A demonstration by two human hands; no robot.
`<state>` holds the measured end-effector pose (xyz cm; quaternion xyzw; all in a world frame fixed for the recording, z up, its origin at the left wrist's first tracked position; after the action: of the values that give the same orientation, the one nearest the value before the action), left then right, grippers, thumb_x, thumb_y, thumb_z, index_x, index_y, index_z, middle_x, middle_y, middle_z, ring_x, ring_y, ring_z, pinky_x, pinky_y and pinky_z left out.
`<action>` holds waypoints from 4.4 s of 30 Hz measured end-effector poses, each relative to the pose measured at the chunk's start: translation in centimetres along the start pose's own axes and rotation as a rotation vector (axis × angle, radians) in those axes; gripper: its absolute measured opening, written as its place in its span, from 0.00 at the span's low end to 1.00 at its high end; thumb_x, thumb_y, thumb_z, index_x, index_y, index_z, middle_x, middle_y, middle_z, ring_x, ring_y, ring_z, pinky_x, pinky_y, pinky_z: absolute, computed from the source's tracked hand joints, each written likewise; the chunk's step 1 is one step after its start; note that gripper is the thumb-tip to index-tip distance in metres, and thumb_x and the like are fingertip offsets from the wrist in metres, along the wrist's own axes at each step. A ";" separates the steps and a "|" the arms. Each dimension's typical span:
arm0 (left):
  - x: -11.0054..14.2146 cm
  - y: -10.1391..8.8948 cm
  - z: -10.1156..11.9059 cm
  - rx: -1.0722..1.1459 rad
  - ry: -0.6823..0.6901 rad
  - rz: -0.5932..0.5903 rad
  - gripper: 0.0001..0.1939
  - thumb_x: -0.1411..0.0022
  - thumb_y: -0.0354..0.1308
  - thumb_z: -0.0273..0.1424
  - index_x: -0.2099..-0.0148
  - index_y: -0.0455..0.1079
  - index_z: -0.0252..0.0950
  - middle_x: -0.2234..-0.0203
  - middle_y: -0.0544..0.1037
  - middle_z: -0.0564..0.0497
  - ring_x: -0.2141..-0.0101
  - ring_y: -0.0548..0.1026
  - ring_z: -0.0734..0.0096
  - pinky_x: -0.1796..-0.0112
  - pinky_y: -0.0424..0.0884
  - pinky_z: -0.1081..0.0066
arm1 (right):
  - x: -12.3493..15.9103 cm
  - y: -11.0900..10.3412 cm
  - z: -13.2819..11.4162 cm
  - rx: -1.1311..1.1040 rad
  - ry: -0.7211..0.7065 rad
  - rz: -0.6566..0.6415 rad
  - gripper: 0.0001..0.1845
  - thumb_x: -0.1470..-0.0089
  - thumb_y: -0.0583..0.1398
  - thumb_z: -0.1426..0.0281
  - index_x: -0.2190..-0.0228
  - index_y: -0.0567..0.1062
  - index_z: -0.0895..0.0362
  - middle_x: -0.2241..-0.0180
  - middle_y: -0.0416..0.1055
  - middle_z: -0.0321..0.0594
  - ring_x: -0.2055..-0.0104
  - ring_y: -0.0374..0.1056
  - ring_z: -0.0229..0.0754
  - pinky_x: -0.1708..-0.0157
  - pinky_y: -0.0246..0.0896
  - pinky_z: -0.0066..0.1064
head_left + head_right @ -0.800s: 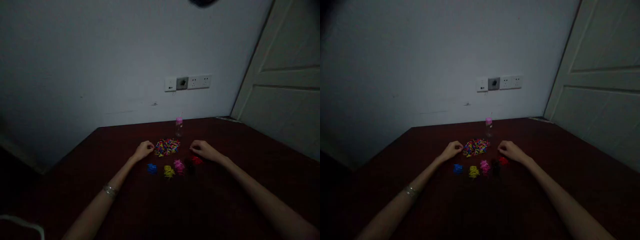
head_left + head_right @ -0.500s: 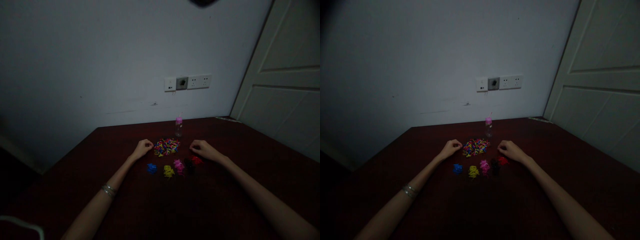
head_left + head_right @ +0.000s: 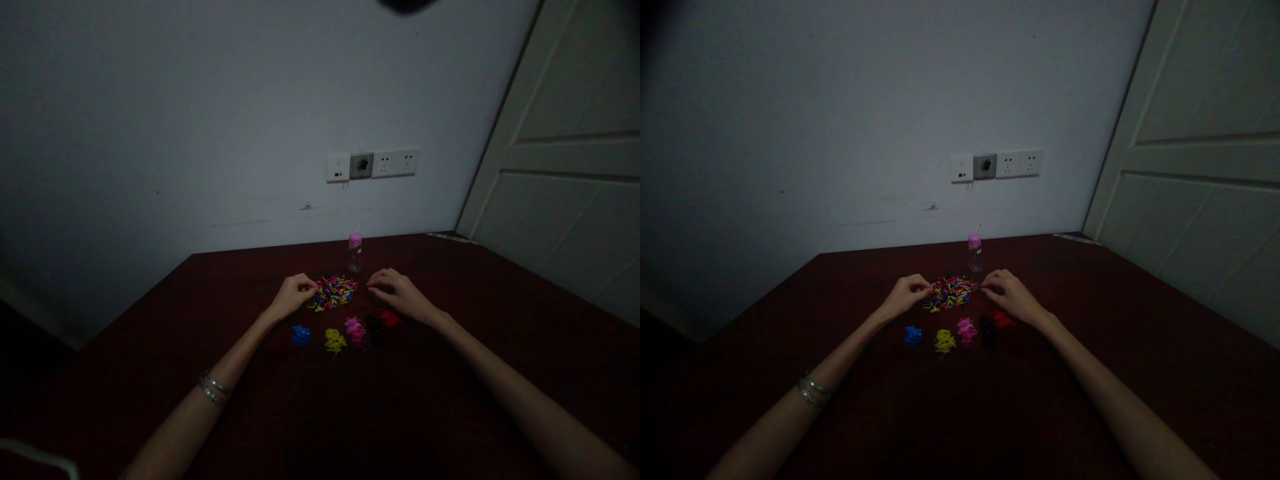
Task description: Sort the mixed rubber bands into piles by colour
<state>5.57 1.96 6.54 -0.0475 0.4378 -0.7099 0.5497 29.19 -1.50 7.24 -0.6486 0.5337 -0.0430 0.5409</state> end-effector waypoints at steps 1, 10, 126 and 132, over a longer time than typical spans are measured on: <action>0.1 0.4 0.7 0.010 0.016 -0.011 0.08 0.48 0.54 0.30 0.71 0.73 0.32 0.76 0.71 0.51 0.74 0.66 0.77 0.73 0.60 0.76 | -0.1 0.0 -0.8 -0.016 -0.023 0.015 0.10 0.48 0.55 0.66 0.66 0.74 0.54 0.64 0.69 0.42 0.59 0.63 0.43 0.59 0.60 0.37; 1.0 3.6 5.2 0.088 0.141 -0.152 0.07 0.48 0.54 0.27 0.70 0.73 0.32 0.77 0.71 0.52 0.76 0.64 0.78 0.73 0.59 0.77 | 0.2 1.2 -5.1 -0.108 -0.155 -0.041 0.11 0.52 0.60 0.65 0.64 0.74 0.53 0.61 0.67 0.42 0.56 0.62 0.43 0.56 0.60 0.39; 0.9 1.0 -7.6 0.135 -0.296 0.161 0.11 0.52 0.53 0.32 0.71 0.73 0.31 0.75 0.77 0.48 0.72 0.72 0.69 0.70 0.66 0.73 | 2.6 0.3 -2.0 0.023 0.066 -0.275 0.05 0.52 0.57 0.70 0.75 0.73 0.57 0.63 0.63 0.41 0.61 0.61 0.41 0.62 0.58 0.33; 0.9 1.0 -7.6 0.133 -0.284 0.156 0.12 0.53 0.53 0.33 0.71 0.73 0.31 0.75 0.76 0.48 0.73 0.72 0.69 0.70 0.66 0.73 | 4.6 0.6 -3.1 0.066 0.079 -0.343 0.06 0.51 0.56 0.69 0.73 0.73 0.56 0.62 0.63 0.42 0.60 0.60 0.41 0.62 0.58 0.32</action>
<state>1.81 5.54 0.87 -0.0770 0.3102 -0.6786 0.6614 28.85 -6.85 5.65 -0.7097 0.4345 -0.1777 0.5253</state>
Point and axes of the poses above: each hand's wrist, its own x-axis away from the middle knuckle, its own y-axis out of the palm, z = x × y, the point moved 6 cm from there along -x, towards the middle knuckle
